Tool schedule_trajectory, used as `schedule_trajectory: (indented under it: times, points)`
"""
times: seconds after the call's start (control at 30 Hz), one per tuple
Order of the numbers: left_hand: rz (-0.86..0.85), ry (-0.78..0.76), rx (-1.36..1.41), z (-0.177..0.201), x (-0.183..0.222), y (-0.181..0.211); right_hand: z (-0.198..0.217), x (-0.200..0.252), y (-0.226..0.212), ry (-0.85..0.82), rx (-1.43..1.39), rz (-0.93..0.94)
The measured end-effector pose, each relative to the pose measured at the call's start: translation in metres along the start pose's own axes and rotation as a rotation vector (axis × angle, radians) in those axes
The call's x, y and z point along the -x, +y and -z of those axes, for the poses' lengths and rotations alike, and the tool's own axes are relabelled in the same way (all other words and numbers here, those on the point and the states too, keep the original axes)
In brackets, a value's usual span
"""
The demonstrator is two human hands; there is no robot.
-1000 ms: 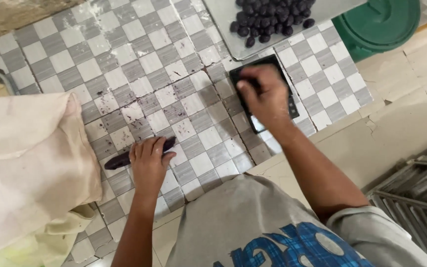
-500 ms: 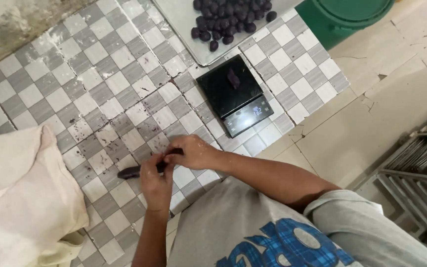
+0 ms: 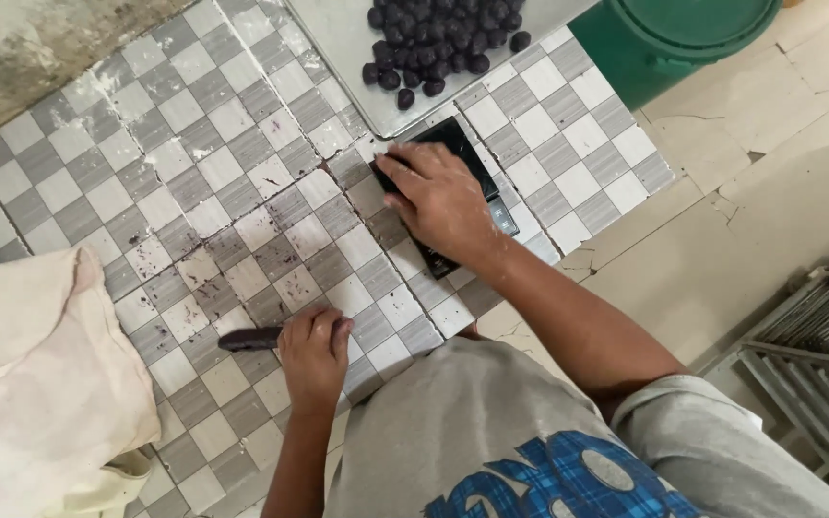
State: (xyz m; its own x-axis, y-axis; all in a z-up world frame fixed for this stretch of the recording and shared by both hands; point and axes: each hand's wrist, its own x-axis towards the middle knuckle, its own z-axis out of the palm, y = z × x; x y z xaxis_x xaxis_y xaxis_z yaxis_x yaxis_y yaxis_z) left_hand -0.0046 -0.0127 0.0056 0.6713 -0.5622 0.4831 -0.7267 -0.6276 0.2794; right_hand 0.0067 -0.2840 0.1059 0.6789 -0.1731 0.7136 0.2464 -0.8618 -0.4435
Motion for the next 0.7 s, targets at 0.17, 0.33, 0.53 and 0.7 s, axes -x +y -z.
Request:
schedule_trajectory:
  times: [0.17,0.33,0.53,0.7]
  points:
    - [0.04,-0.018,0.002,0.011,-0.012,0.011,0.012,0.018,0.048,-0.581,0.312,-0.274]
    - [0.083,-0.052,0.106,0.025,-0.034,0.031,-0.004,0.041,0.085,-0.529,0.311,-0.375]
    - [0.519,-0.201,0.62,0.046,-0.065,0.06,0.014,0.042,0.001,-0.389,-0.045,-0.11]
    - [0.842,-0.387,0.874,0.055,-0.083,0.071,0.036,0.034,-0.063,-0.482,-0.387,-0.075]
